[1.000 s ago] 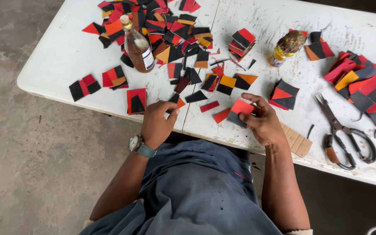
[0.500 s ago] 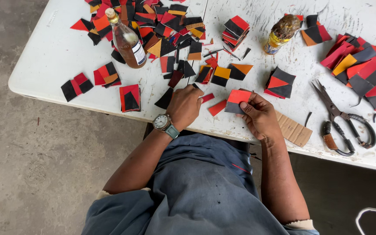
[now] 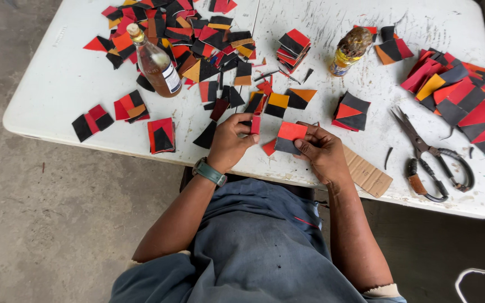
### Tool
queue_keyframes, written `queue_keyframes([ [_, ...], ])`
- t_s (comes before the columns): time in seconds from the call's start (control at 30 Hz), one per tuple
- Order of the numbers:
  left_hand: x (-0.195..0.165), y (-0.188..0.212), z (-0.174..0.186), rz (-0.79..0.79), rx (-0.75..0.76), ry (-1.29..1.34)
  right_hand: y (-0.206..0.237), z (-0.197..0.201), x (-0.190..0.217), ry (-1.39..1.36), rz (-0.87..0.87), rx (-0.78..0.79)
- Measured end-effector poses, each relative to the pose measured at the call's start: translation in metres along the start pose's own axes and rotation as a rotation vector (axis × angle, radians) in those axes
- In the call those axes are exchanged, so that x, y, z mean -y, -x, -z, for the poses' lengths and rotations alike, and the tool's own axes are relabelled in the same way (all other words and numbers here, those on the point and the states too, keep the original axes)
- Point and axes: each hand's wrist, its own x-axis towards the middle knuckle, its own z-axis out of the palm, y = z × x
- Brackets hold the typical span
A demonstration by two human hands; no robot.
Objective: The person repeatedly picks up small rectangular pieces of red, black, and orange material, aligns them, and trims edges using shears. The person stacks the trimmed pieces on the table and continues the cycle with new pieces.
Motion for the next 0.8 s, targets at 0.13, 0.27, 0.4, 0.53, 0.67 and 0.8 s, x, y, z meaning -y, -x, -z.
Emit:
queue_keyframes([
  [0.13,0.006,0.013,0.001,0.088,0.174,0.413,0.006,-0.008,0.002,0.013,0.044,0.022],
  [0.27,0.005,0.017,-0.002,0.082,0.171,0.227,0.008,-0.010,0.005,0.104,0.025,0.039],
  [0.4,0.001,0.017,-0.005,0.088,0.195,0.159,0.008,-0.013,0.007,0.152,0.024,0.045],
  [0.53,0.000,0.017,0.000,0.034,0.180,0.115,0.008,-0.014,0.008,0.159,0.039,0.046],
  [0.67,0.000,0.012,0.017,-0.038,0.078,-0.064,0.010,-0.006,0.012,0.068,0.079,-0.034],
  [0.8,0.001,0.011,0.020,0.023,0.116,0.018,0.011,0.000,0.009,0.073,0.015,-0.057],
])
